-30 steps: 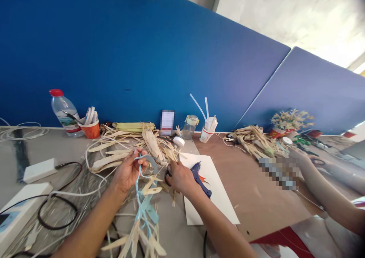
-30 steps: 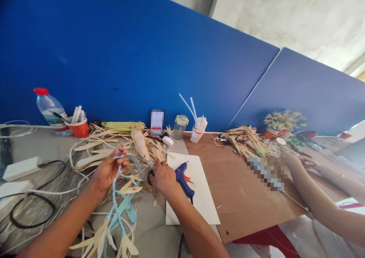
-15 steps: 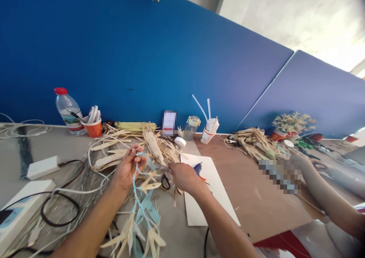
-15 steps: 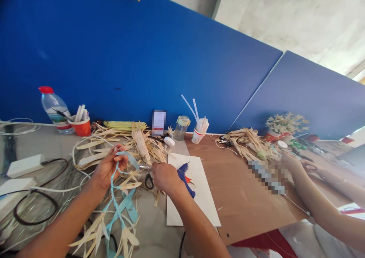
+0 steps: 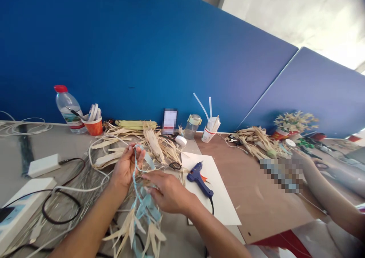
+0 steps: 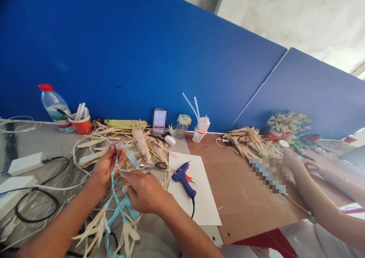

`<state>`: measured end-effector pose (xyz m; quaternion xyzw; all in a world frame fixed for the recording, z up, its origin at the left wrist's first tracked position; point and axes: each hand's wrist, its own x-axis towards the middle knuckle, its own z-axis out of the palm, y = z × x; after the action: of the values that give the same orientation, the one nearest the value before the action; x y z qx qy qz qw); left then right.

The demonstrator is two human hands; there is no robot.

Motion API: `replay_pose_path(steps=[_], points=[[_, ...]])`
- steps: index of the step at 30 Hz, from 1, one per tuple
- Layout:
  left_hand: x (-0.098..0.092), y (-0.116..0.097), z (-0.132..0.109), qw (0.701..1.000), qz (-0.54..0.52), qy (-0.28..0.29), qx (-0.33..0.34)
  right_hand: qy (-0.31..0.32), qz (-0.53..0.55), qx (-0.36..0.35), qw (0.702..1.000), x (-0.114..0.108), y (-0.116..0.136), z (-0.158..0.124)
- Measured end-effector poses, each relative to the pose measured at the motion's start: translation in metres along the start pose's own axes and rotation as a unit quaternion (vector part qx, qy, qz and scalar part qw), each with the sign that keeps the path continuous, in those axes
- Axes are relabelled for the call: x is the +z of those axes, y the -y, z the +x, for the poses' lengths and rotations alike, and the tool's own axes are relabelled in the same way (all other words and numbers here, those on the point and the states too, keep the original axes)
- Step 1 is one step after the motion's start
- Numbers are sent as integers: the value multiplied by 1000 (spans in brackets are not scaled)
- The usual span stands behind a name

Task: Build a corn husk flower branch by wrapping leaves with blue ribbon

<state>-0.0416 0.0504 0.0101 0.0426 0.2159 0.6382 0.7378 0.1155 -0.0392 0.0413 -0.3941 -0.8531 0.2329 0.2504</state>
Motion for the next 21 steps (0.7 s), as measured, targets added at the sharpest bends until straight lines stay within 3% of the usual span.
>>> replay_pose_path(steps=[6,13,16,19,21], points=[[-3,4,2,1000,-8,22,-2,49,-25,71,996,-24,12,-1],[4,9,-8,999,7,15,-41,-57,-83,93,991,-27,-2,17],[5,8,-9,999,4,6,-49,14,-109,121,987,-21,-11,31],[2,10,-7,999,15,13,-42,124,-57,151,979,-17,-15,43],[-1,12,-5,999,35,23,-28,151,-30,165,974,-17,-15,48]])
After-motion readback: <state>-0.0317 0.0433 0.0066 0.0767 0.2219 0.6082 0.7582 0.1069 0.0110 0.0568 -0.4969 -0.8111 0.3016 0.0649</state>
